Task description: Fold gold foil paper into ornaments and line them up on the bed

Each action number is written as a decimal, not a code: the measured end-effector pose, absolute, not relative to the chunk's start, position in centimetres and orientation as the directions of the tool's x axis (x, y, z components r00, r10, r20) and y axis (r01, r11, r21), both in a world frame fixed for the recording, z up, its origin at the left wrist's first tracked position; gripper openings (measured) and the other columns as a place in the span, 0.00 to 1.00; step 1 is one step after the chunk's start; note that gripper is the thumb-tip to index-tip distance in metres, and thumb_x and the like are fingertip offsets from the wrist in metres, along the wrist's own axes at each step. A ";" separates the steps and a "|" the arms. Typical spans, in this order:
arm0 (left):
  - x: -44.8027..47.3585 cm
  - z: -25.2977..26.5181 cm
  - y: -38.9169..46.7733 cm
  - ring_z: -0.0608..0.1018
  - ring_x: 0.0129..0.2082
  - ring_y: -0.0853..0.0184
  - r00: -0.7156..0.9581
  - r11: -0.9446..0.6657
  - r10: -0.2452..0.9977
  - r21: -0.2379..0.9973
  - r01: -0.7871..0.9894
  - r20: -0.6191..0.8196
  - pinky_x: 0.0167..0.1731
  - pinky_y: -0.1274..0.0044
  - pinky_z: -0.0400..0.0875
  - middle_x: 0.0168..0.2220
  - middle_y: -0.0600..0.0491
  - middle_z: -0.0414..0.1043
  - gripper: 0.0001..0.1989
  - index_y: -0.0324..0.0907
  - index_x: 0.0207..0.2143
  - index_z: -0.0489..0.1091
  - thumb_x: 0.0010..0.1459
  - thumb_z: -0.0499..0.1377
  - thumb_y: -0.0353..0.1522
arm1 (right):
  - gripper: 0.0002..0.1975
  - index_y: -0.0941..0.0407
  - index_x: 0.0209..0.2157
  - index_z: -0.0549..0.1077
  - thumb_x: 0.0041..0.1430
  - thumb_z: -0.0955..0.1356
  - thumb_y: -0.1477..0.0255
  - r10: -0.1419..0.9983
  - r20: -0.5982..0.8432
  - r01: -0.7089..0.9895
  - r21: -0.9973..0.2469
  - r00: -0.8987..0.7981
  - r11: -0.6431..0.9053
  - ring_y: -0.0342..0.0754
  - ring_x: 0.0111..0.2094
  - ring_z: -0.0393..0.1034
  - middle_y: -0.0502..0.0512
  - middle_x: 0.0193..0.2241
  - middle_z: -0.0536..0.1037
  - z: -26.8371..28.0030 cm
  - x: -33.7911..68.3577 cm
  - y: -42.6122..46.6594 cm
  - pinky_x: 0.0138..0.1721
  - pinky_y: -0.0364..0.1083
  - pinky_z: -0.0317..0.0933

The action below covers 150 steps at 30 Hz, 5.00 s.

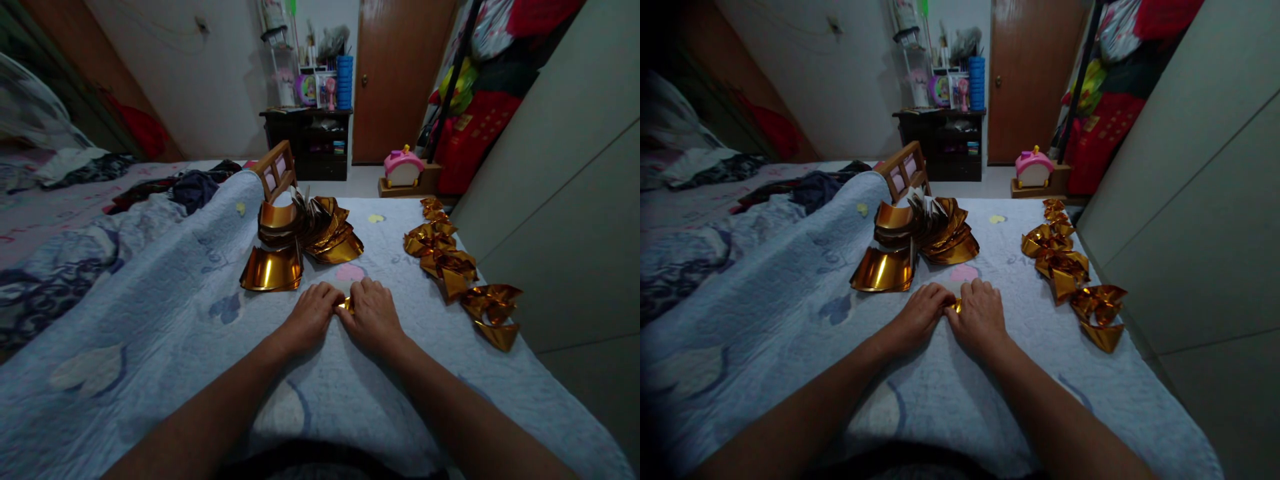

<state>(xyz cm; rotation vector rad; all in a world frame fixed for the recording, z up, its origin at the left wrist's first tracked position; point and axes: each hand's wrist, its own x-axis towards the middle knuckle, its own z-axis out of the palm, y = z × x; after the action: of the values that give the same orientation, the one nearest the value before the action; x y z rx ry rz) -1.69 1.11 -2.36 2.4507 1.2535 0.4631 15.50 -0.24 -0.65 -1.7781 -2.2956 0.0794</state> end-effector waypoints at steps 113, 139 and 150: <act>-1.5 -1.5 1.1 0.70 0.57 0.52 0.475 -0.571 0.821 0.426 0.702 0.318 0.58 0.56 0.65 0.54 0.46 0.71 0.14 0.44 0.46 0.76 0.58 0.60 0.24 | 0.08 0.58 0.36 0.74 0.57 0.66 0.83 0.774 0.163 0.646 -0.462 -0.612 0.608 0.50 0.41 0.64 0.56 0.37 0.75 -0.6 19.1 0.5 0.44 0.48 0.55; -0.5 -1.3 0.9 0.72 0.44 0.60 0.510 -0.539 0.831 0.554 0.635 0.224 0.48 0.66 0.69 0.41 0.49 0.72 0.02 0.41 0.34 0.71 0.61 0.60 0.27 | 0.05 0.57 0.32 0.77 0.62 0.69 0.78 0.882 0.049 0.689 -0.604 -0.469 0.400 0.50 0.40 0.66 0.56 0.35 0.74 -1.0 20.1 1.4 0.44 0.48 0.57; -0.1 -1.5 1.0 0.71 0.44 0.60 0.483 -0.510 0.853 0.513 0.691 0.198 0.47 0.66 0.67 0.40 0.49 0.70 0.05 0.41 0.34 0.71 0.64 0.57 0.30 | 0.08 0.58 0.32 0.76 0.65 0.67 0.75 0.928 -0.003 0.837 -0.433 -0.372 0.334 0.48 0.37 0.65 0.55 0.33 0.73 -0.5 19.2 1.1 0.40 0.46 0.53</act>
<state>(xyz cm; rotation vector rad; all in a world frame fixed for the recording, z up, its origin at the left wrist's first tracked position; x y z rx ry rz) -0.10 0.96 -1.51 2.3688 1.2934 0.6174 19.20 1.11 -0.51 -1.5941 -2.3550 0.5388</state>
